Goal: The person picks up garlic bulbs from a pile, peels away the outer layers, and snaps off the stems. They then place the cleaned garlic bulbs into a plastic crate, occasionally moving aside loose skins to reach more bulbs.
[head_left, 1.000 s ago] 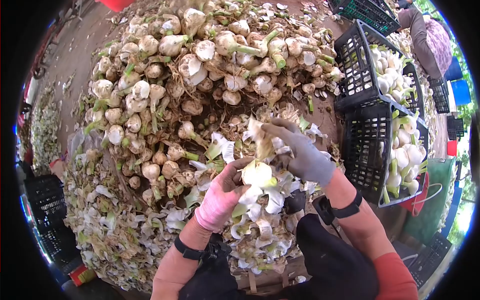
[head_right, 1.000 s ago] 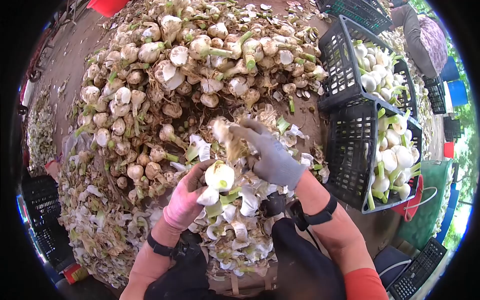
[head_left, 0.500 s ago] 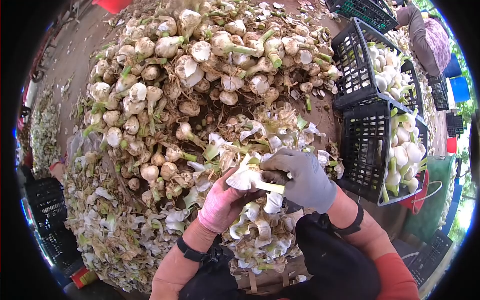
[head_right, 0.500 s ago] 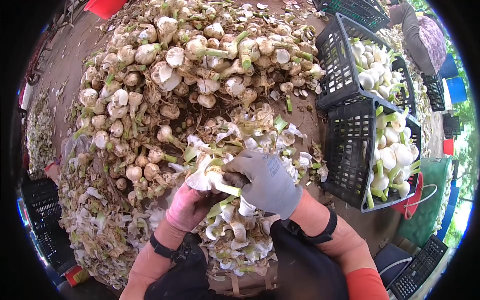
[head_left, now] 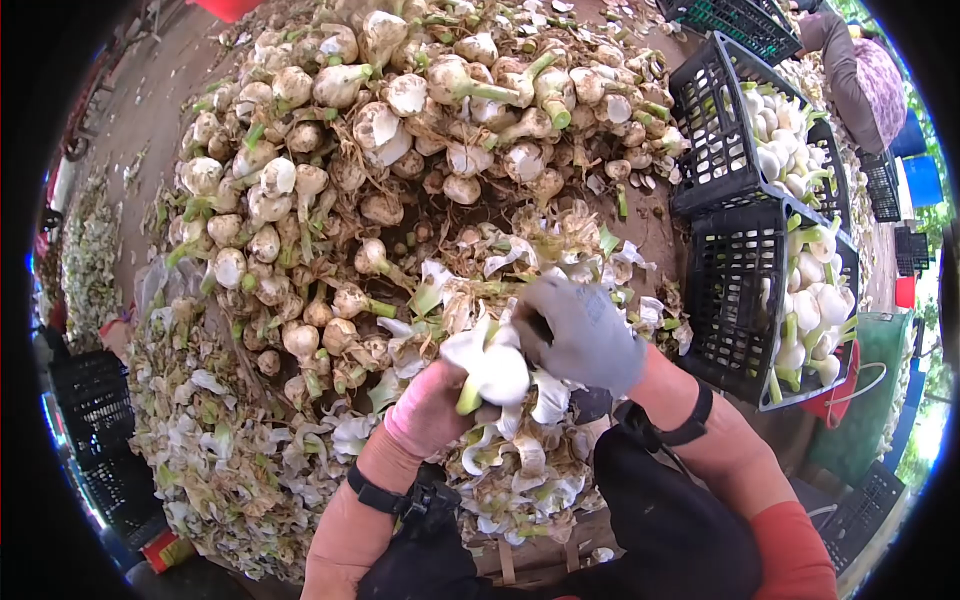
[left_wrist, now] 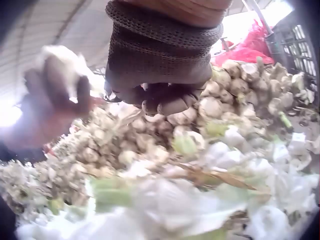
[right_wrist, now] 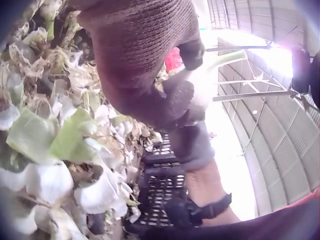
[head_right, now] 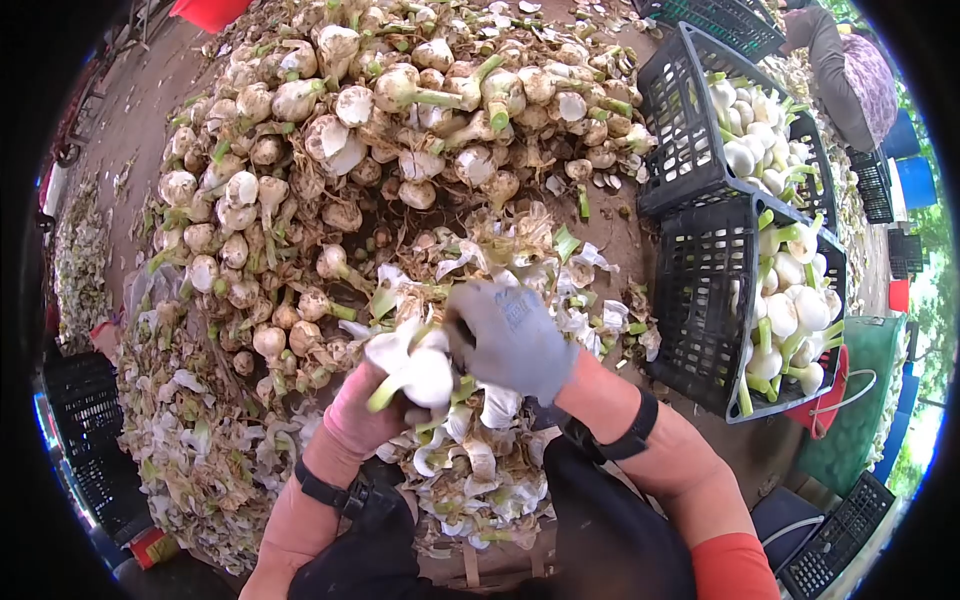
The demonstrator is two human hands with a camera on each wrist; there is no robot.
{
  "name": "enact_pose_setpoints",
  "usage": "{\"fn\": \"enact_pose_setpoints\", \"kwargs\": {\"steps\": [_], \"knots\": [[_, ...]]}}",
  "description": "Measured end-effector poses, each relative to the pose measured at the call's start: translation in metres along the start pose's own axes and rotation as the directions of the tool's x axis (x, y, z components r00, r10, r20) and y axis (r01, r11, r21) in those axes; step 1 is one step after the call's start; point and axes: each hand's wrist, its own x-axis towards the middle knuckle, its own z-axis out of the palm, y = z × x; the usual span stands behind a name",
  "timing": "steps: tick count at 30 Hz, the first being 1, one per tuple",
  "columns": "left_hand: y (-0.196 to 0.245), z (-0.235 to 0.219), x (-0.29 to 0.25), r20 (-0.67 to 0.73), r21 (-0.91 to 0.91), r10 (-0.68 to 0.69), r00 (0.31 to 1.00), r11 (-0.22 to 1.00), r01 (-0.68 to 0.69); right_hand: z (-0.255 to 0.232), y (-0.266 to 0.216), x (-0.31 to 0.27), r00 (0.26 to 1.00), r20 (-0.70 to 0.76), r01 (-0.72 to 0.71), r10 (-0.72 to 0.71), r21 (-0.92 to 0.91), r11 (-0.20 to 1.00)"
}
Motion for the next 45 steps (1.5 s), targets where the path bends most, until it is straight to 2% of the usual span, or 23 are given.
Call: {"fn": "enact_pose_setpoints", "kwargs": {"steps": [1, 2, 4, 6, 8, 10, 11, 14, 16, 20, 23, 25, 28, 29, 31, 33, 35, 38, 40, 41, 43, 44, 45], "knots": [[0.001, -0.002, -0.002, 0.115, -0.067, -0.108, 0.987, 0.991, 0.116, 0.005, 0.015, 0.003, 0.998, -0.042, -0.039, 0.037, -0.039, 0.998], [-0.004, 0.010, 0.000, -0.090, 0.198, -0.092, 0.992, 0.974, 0.108, 0.011, 0.033, 0.005, 0.994, -0.086, -0.079, 0.072, -0.077, 0.994], [-0.006, 0.020, -0.005, -0.017, 0.135, -0.055, 0.998, 0.989, 0.056, 0.012, 0.055, 0.004, 0.984, -0.057, -0.178, 0.172, -0.135, 0.975], [0.005, 0.018, -0.002, 0.179, 0.254, 0.006, 0.984, 0.966, -0.052, 0.007, 0.053, -0.004, 0.927, 0.112, -0.327, 0.358, -0.225, 0.918], [0.005, 0.023, -0.006, 0.103, 0.142, 0.021, 0.994, 0.989, -0.035, 0.003, 0.041, -0.012, 0.935, 0.089, -0.325, 0.344, -0.171, 0.930], [-0.001, 0.017, -0.005, -0.013, 0.162, 0.078, 0.997, 0.984, -0.075, -0.002, 0.029, -0.016, 0.992, -0.084, -0.073, 0.095, 0.231, 0.970], [-0.003, 0.013, -0.003, -0.038, 0.054, 0.054, 0.998, 0.997, -0.052, -0.007, 0.016, -0.018, 0.992, -0.088, -0.072, 0.095, 0.233, 0.970], [0.000, 0.017, -0.003, 0.006, 0.160, 0.096, 0.995, 0.982, -0.095, -0.022, -0.018, -0.019, 0.999, 0.020, -0.054, 0.050, 0.433, 0.900], [-0.002, 0.013, -0.004, 0.052, 0.126, 0.138, 0.989, 0.982, -0.143, -0.024, -0.025, -0.020, 0.996, 0.064, 0.043, -0.061, 0.257, 0.966], [-0.002, 0.010, -0.001, -0.136, 0.384, 0.116, 0.984, 0.922, -0.056, -0.026, -0.027, -0.025, 0.985, 0.167, 0.047, -0.043, -0.018, 0.999], [-0.001, 0.005, 0.001, -0.177, 0.612, 0.130, 0.976, 0.791, 0.006, -0.030, -0.032, -0.026, 0.976, 0.218, 0.042, -0.013, -0.128, 0.991], [0.004, 0.008, 0.003, -0.106, 0.820, 0.173, 0.979, 0.572, -0.013, -0.030, -0.036, -0.023, 0.977, 0.210, 0.060, -0.023, -0.175, 0.983], [0.005, 0.008, 0.001, -0.053, 0.892, 0.192, 0.980, 0.450, -0.040, -0.024, -0.037, -0.020, 0.979, 0.203, 0.076, -0.030, -0.224, 0.972], [0.006, 0.012, -0.001, -0.055, 0.892, 0.192, 0.980, 0.451, -0.038, -0.022, -0.036, -0.020, 0.979, 0.202, 0.069, -0.022, -0.229, 0.971], [0.008, 0.026, -0.005, -0.128, 0.642, 0.019, 0.992, 0.764, 0.068, -0.013, -0.018, -0.018, 0.989, 0.147, 0.050, -0.022, -0.192, 0.980], [0.004, 0.028, -0.004, -0.071, 0.661, -0.025, 0.997, 0.748, 0.066, -0.004, 0.010, -0.015, 0.996, 0.085, 0.033, -0.020, -0.158, 0.987], [0.005, 0.024, -0.003, -0.044, 0.672, 0.044, 0.998, 0.741, -0.003, 0.000, 0.039, -0.013, 0.936, 0.053, -0.316, 0.347, -0.301, 0.900], [0.007, 0.017, -0.006, -0.012, 0.535, 0.145, 0.989, 0.837, -0.117, -0.019, 0.016, -0.026, 0.934, -0.037, -0.357, 0.355, -0.071, 0.932], [0.006, 0.015, 0.000, -0.158, 0.588, 0.202, 0.967, 0.806, -0.072, -0.020, 0.015, -0.029, 0.972, -0.068, -0.225, 0.224, -0.001, 0.974], [0.007, 0.008, 0.005, -0.111, 0.739, 0.265, 0.958, 0.666, -0.099, -0.024, -0.001, -0.028, 0.985, 0.008, -0.175, 0.175, 0.071, 0.982], [0.005, 0.013, 0.009, -0.187, 0.694, 0.288, 0.939, 0.715, -0.081, -0.020, -0.013, -0.027, 0.992, 0.126, 0.017, -0.021, 0.035, 0.999], [0.003, 0.017, 0.011, -0.261, 0.636, 0.294, 0.919, 0.769, -0.066, -0.015, -0.023, -0.027, 0.985, 0.175, -0.027, 0.009, 0.106, 0.994], [0.004, 0.023, 0.014, -0.184, 0.738, 0.344, 0.921, 0.667, -0.102, -0.003, -0.015, -0.029, 0.971, 0.230, -0.081, 0.058, 0.094, 0.992]]}}
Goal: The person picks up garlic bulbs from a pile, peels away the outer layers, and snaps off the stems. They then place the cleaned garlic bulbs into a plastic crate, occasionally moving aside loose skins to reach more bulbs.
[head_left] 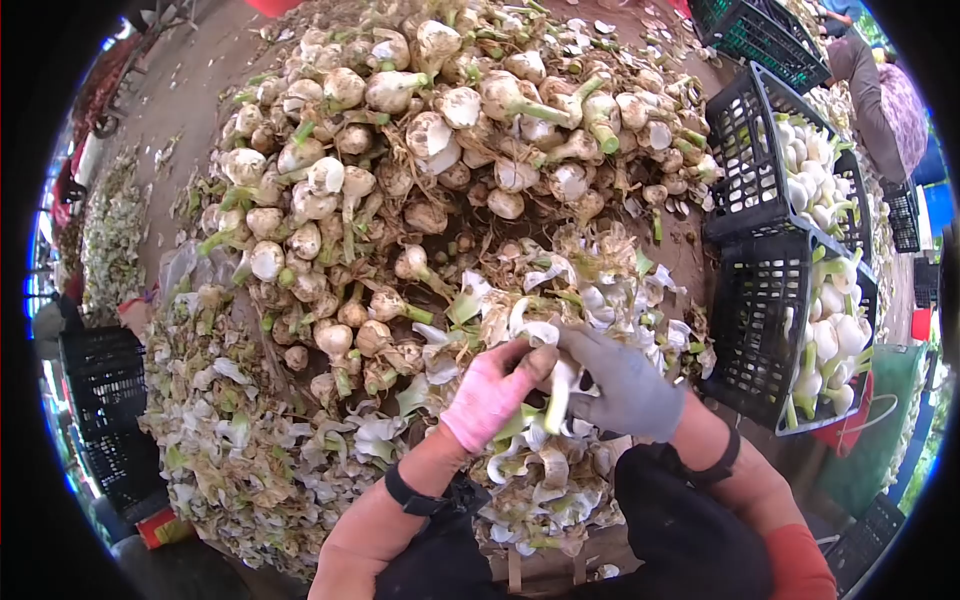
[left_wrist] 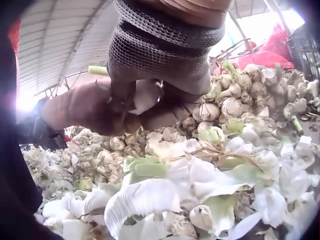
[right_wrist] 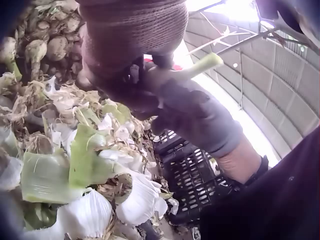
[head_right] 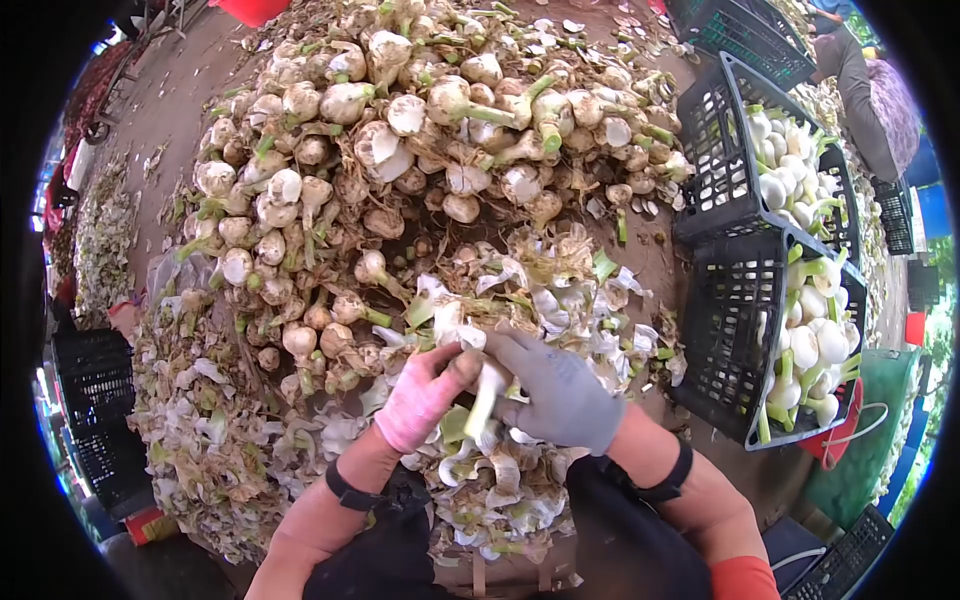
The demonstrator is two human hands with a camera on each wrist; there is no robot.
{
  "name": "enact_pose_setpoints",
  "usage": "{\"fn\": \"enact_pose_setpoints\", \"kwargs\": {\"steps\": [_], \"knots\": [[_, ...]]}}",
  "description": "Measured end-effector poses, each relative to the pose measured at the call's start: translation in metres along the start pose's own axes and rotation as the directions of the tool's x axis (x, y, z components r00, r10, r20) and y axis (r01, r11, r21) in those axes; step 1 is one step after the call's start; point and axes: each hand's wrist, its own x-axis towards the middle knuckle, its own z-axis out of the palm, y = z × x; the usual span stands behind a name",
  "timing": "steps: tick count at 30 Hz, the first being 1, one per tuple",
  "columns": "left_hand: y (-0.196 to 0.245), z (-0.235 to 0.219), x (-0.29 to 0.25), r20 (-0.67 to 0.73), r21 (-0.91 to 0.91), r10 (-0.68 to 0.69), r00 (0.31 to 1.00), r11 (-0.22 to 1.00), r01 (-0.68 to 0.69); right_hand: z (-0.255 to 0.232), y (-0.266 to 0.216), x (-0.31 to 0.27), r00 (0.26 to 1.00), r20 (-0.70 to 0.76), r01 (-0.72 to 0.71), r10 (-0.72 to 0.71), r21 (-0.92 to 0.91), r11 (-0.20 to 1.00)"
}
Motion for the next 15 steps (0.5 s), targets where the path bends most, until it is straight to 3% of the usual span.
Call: {"fn": "enact_pose_setpoints", "kwargs": {"steps": [1, 3, 5, 6, 7, 8, 9, 10, 11, 12, 13, 14, 15], "knots": [[0.002, 0.003, 0.002, -0.031, 0.127, 0.021, 0.999, 0.992, -0.016, 0.011, 0.010, 0.003, 0.997, 0.050, -0.056, 0.056, -0.003, 0.998], [0.001, -0.012, 0.014, -0.019, 0.465, -0.025, 0.999, 0.885, 0.031, 0.011, 0.014, 0.005, 1.000, -0.021, 0.001, -0.002, -0.037, 0.999], [-0.018, -0.037, 0.026, -0.095, 0.706, 0.214, 0.972, 0.703, -0.086, 0.001, 0.015, 0.004, 0.994, 0.036, -0.111, 0.106, 0.163, 0.980], [-0.027, -0.059, 0.034, -0.215, 0.743, 0.302, 0.929, 0.668, -0.045, -0.009, 0.015, 0.000, 0.990, -0.010, -0.137, 0.143, 0.215, 0.967], [-0.017, -0.069, 0.039, -0.375, 0.628, 0.294, 0.879, 0.778, 0.007, -0.016, 0.034, -0.004, 0.992, 0.018, -0.122, 0.121, 0.246, 0.962], [-0.016, -0.090, 0.049, -0.416, 0.778, 0.347, 0.841, 0.615, 0.132, -0.033, 0.032, -0.009, 0.968, 0.042, -0.242, 0.248, 0.421, 0.874], [-0.012, -0.101, 0.051, -0.341, 0.909, 0.489, 0.803, 0.391, 0.147, -0.052, 0.030, -0.011, 0.927, 0.091, -0.346, 0.363, 0.577, 0.740], [-0.005, -0.108, 0.056, -0.327, 0.940, 0.461, 0.825, 0.249, 0.234, -0.070, 0.044, -0.013, 0.927, 0.092, -0.348, 0.364, 0.575, 0.741], [-0.014, -0.123, 0.068, -0.238, 0.971, 0.514, 0.824, 0.124, 0.204, -0.092, 0.061, -0.018, 0.943, -0.133, -0.066, 0.305, 0.823, 0.564], [-0.023, -0.132, 0.080, -0.238, 0.970, 0.486, 0.841, 0.080, 0.228, -0.116, 0.080, -0.024, 0.880, -0.357, 0.256, 0.313, 0.912, 0.320], [-0.030, -0.138, 0.088, -0.238, 0.967, 0.459, 0.856, 0.035, 0.251, -0.138, 0.098, -0.029, 0.750, -0.540, 0.564, 0.382, 0.824, 0.058], [-0.034, -0.143, 0.091, -0.238, 0.968, 0.457, 0.857, 0.036, 0.249, -0.168, 0.112, -0.038, 0.784, -0.554, 0.601, 0.279, 0.790, -0.122], [-0.032, -0.143, 0.093, -0.289, 0.957, 0.437, 0.852, 0.144, 0.251, -0.187, 0.111, -0.040, 0.796, -0.580, 0.603, 0.172, 0.739, -0.299]]}}
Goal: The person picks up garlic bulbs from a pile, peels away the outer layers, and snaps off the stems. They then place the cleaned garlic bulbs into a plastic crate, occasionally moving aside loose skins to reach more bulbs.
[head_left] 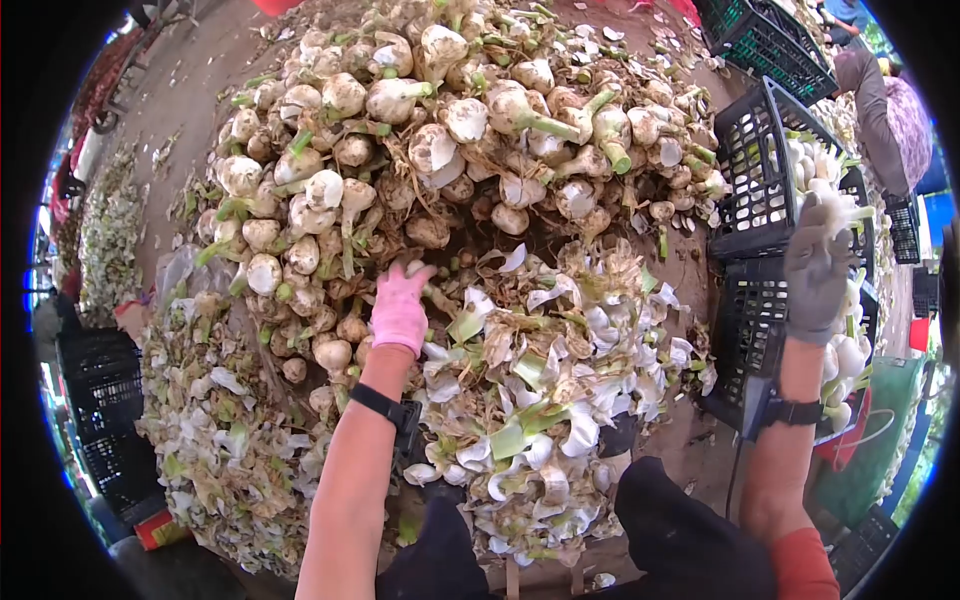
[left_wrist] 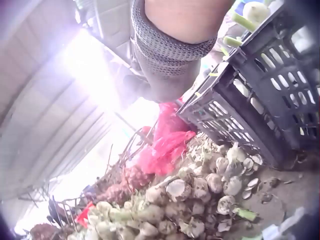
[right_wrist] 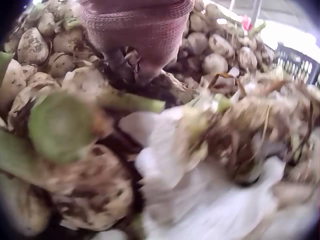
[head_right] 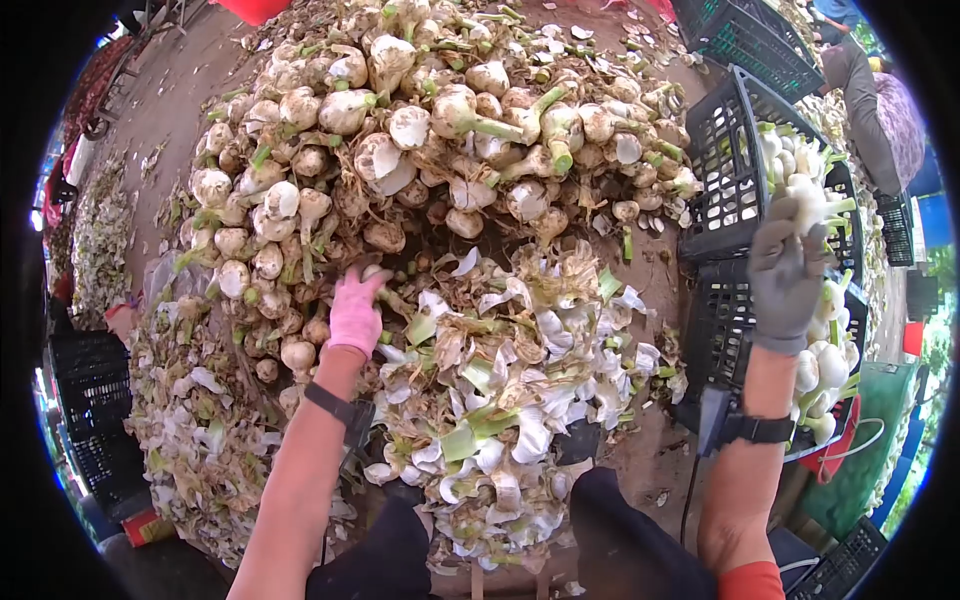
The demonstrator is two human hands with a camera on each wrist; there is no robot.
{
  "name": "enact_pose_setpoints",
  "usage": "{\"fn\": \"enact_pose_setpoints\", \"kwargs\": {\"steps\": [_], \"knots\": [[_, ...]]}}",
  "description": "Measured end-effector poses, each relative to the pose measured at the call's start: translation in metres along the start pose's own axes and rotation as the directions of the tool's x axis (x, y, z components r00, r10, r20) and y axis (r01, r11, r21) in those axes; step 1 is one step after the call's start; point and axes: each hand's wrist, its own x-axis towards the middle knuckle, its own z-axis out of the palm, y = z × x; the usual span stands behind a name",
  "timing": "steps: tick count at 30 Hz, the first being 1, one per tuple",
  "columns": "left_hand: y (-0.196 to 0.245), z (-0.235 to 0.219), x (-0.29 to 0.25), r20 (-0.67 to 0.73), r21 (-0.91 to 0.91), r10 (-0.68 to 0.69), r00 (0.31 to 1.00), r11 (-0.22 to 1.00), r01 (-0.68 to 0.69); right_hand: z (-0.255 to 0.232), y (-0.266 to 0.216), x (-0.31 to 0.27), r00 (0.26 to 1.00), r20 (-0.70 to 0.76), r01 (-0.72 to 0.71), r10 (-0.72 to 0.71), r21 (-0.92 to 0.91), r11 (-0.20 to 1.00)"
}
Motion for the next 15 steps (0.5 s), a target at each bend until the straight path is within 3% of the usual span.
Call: {"fn": "enact_pose_setpoints", "kwargs": {"steps": [1, 2, 3, 4, 5, 6, 7, 8, 10, 11, 13, 14, 15], "knots": [[0.002, 0.000, 0.004, 0.017, -0.096, -0.051, 0.999, 0.994, 0.053, -0.001, -0.002, 0.000, 1.000, 0.002, 0.003, -0.003, -0.006, 1.000], [0.006, 0.002, 0.002, 0.021, -0.101, -0.052, 0.998, 0.993, 0.054, -0.004, 0.000, -0.003, 0.998, -0.036, 0.049, -0.054, -0.132, 0.990], [0.018, -0.008, -0.005, 0.072, -0.389, -0.132, 0.989, 0.909, 0.150, -0.005, 0.010, -0.007, 0.992, -0.069, 0.086, -0.106, -0.254, 0.963], [0.030, -0.017, -0.012, 0.143, -0.632, -0.192, 0.971, 0.737, 0.238, -0.010, 0.033, -0.011, 0.998, -0.062, -0.027, 0.005, -0.355, 0.935], [0.042, -0.018, -0.021, 0.133, -0.796, -0.129, 0.983, 0.576, 0.184, -0.010, 0.068, -0.018, 0.991, -0.070, -0.134, 0.115, -0.451, 0.883], [0.053, -0.019, -0.028, 0.171, -0.869, -0.066, 0.983, 0.460, 0.182, 0.016, 0.107, -0.028, 0.966, -0.258, -0.249, 0.023, -0.903, 0.350], [0.068, -0.032, -0.038, 0.200, -0.875, -0.040, 0.979, 0.442, 0.197, 0.036, 0.143, -0.030, 0.905, -0.415, -0.421, 0.094, -0.843, 0.336], [0.084, -0.048, -0.049, 0.227, -0.881, -0.013, 0.974, 0.424, 0.211, 0.006, 0.161, -0.037, 0.947, -0.243, -0.284, 0.208, -0.938, 0.197], [0.104, -0.060, -0.064, 0.267, -0.912, 0.018, 0.964, 0.327, 0.247, 0.020, 0.199, -0.049, 0.923, -0.239, -0.333, 0.302, -0.888, 0.317], [0.106, -0.052, -0.072, 0.203, -0.911, 0.037, 0.978, 0.374, 0.175, 0.023, 0.210, -0.052, 0.924, -0.240, -0.332, 0.297, -0.890, 0.314], [0.119, -0.063, -0.085, -0.018, -0.827, 0.098, 0.995, 0.557, -0.070, 0.028, 0.224, -0.058, 0.933, -0.201, -0.340, 0.298, -0.761, 0.553], [0.123, -0.064, -0.090, -0.134, -0.745, 0.141, 0.981, 0.639, -0.193, 0.032, 0.226, -0.061, 0.934, -0.200, -0.337, 0.295, -0.764, 0.550], [0.128, -0.065, -0.094, -0.136, -0.747, 0.144, 0.980, 0.634, -0.197, 0.038, 0.225, -0.065, 0.919, -0.229, -0.380, 0.322, -0.739, 0.556]]}}
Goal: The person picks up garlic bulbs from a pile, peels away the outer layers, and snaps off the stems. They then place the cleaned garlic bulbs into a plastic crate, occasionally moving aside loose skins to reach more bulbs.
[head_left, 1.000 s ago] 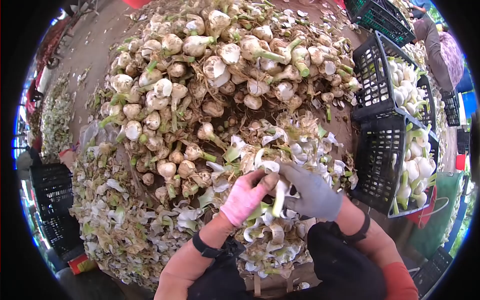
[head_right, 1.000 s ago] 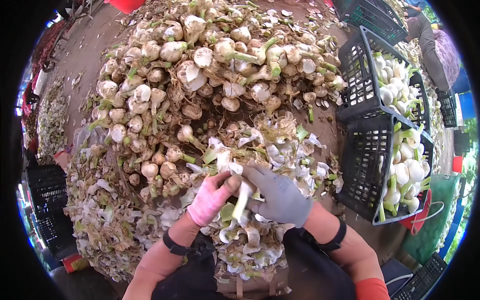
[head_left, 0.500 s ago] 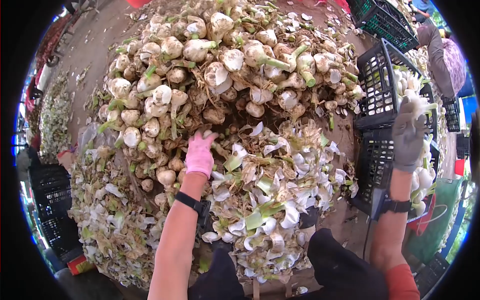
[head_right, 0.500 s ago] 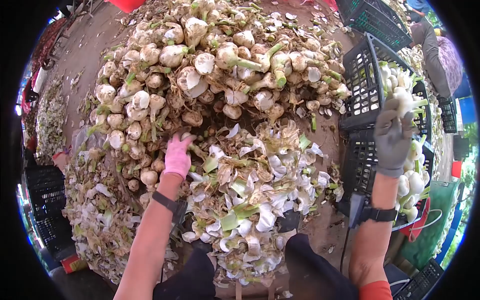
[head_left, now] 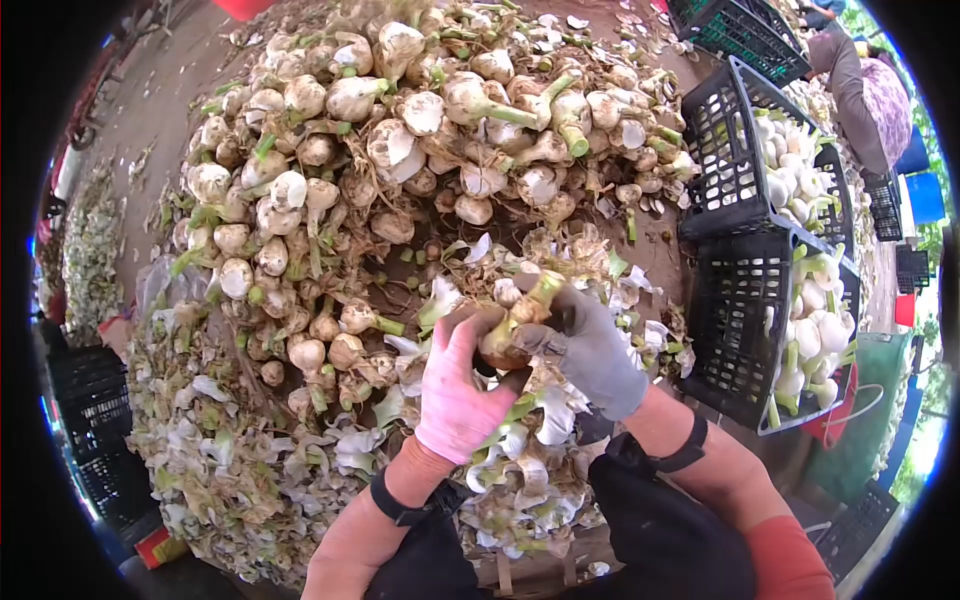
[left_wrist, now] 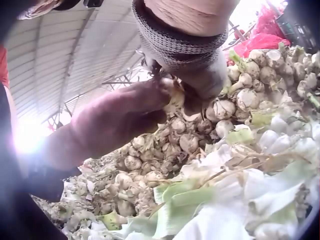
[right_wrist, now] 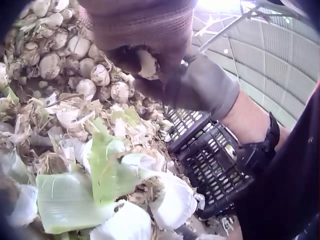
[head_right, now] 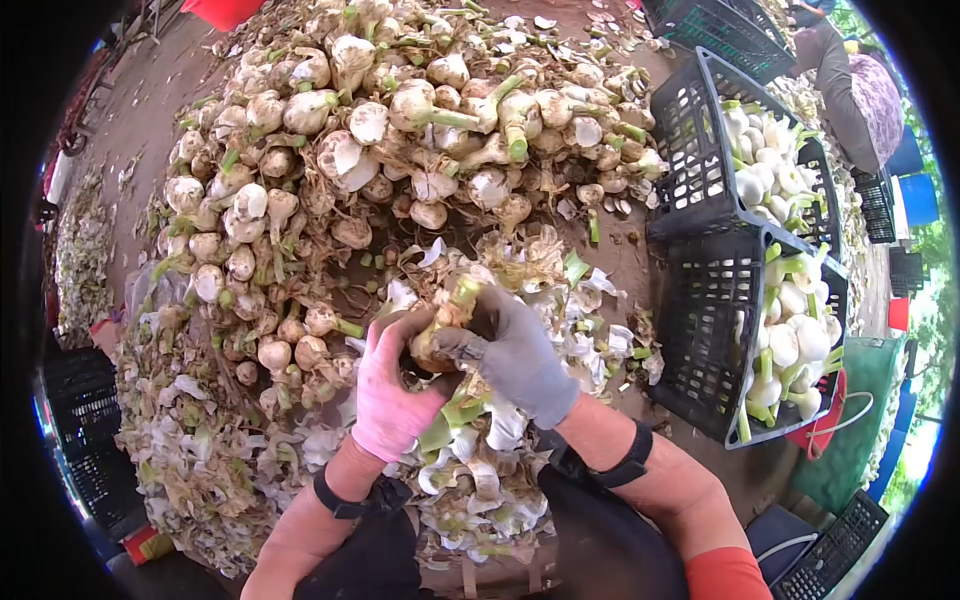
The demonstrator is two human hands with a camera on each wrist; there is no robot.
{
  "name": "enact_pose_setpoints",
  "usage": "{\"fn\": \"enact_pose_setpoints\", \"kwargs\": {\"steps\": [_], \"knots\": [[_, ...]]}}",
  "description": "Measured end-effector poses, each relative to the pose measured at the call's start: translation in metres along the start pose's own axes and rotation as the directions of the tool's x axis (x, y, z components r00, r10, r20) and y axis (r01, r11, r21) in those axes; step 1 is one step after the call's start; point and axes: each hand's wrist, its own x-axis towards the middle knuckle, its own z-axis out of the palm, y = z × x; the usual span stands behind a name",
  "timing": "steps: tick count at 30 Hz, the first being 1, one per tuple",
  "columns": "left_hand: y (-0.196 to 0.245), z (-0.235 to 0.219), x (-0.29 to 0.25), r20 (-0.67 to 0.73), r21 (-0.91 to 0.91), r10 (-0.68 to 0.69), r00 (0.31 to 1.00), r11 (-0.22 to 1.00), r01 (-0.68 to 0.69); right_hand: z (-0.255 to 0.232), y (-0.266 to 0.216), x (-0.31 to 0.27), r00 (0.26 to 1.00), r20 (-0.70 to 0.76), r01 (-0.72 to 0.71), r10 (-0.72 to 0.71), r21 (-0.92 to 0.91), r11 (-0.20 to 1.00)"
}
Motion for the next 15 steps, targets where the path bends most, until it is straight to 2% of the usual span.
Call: {"fn": "enact_pose_setpoints", "kwargs": {"steps": [1, 2, 3, 5, 7, 9, 10, 13, 15], "knots": [[0.004, 0.003, -0.003, -0.053, 0.048, 0.044, 0.998, 0.998, -0.042, 0.004, -0.002, -0.004, 0.999, 0.006, -0.043, 0.043, 0.025, 0.999], [0.007, 0.005, -0.006, -0.104, 0.098, 0.090, 0.991, 0.992, -0.080, 0.008, -0.001, -0.007, 0.999, -0.017, 0.026, -0.027, -0.056, 0.998], [0.009, 0.003, -0.007, -0.106, 0.095, 0.093, 0.990, 0.992, -0.083, 0.008, 0.000, -0.008, 0.999, -0.017, 0.029, -0.030, -0.060, 0.998], [0.011, -0.001, -0.009, -0.071, 0.101, 0.091, 0.993, 0.991, -0.084, 0.005, 0.007, -0.009, 0.994, -0.043, 0.084, -0.099, -0.274, 0.958], [0.012, -0.002, -0.013, -0.056, 0.129, 0.095, 0.994, 0.988, -0.087, 0.009, 0.009, -0.011, 0.987, -0.048, 0.141, -0.157, -0.237, 0.961], [0.011, 0.000, -0.017, -0.010, 0.136, 0.085, 0.996, 0.987, -0.083, 0.015, 0.002, -0.015, 0.998, -0.039, 0.047, -0.046, 0.009, 0.999], [0.014, -0.001, -0.017, -0.017, 0.096, 0.055, 0.998, 0.994, -0.053, 0.013, 0.004, -0.014, 0.999, -0.028, 0.037, -0.039, -0.092, 0.995], [0.011, -0.004, -0.014, -0.012, 0.109, 0.054, 0.998, 0.993, -0.053, 0.010, 0.006, -0.012, 0.999, -0.003, 0.045, -0.046, -0.191, 0.981], [0.009, -0.004, -0.015, 0.012, 0.095, 0.030, 0.999, 0.995, -0.031, 0.002, 0.006, -0.014, 0.999, 0.043, 0.020, -0.012, -0.177, 0.984]]}}
